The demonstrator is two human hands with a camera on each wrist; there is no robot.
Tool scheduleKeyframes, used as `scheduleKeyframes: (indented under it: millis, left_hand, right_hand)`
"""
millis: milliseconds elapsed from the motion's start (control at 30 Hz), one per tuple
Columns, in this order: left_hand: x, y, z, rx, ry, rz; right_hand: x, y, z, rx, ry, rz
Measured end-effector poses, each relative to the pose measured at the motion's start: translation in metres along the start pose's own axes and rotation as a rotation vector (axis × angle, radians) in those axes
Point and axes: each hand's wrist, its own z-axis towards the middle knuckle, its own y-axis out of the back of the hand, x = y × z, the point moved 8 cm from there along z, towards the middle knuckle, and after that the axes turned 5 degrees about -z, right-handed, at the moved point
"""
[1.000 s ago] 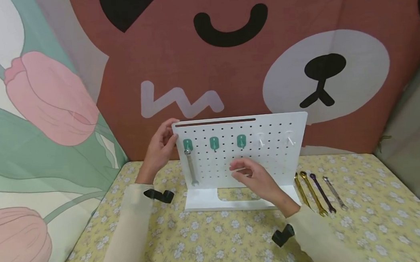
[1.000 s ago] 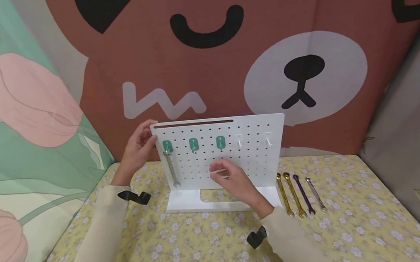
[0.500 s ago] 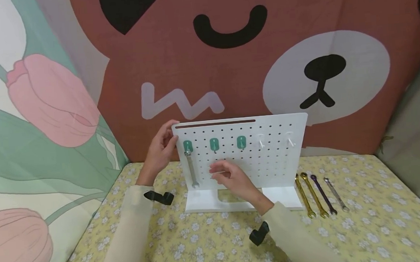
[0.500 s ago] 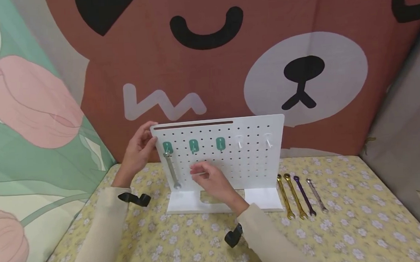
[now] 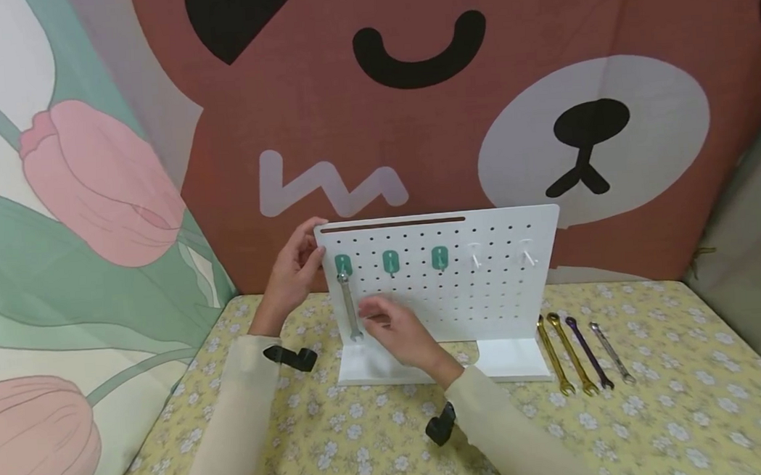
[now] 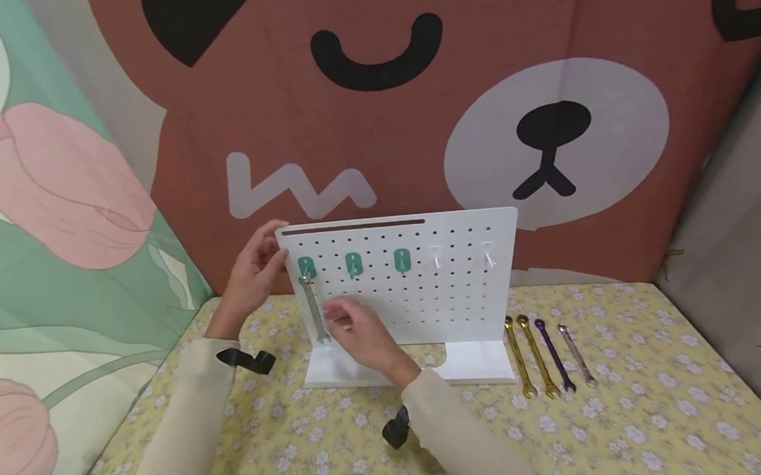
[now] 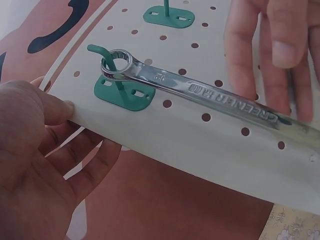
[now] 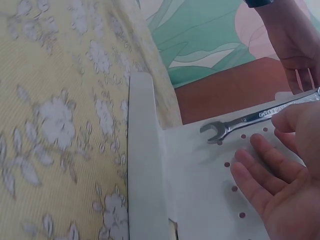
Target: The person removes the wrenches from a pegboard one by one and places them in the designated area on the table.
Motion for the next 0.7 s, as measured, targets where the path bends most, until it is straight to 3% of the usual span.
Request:
scheduleKeyframes:
  millis: [267,533,700]
  left_hand:
    - [-0.001,-0.002,0.0,-0.014,-0.004,-0.001]
    - [-0.032,-0.007,-0.005,-0.012,-0.005,0.007]
    - [-0.034,-0.008,-0.005,-0.019,-0.022,0.014]
  right_hand:
    - [0.0,-0.014,0.006,0.012,-0.002,0.036]
    - [-0.004,-0.022,0.002,0.041,-0.074,0.11]
    - [-0.007,-0.025,-0.001,0.054,-0.114,0.195]
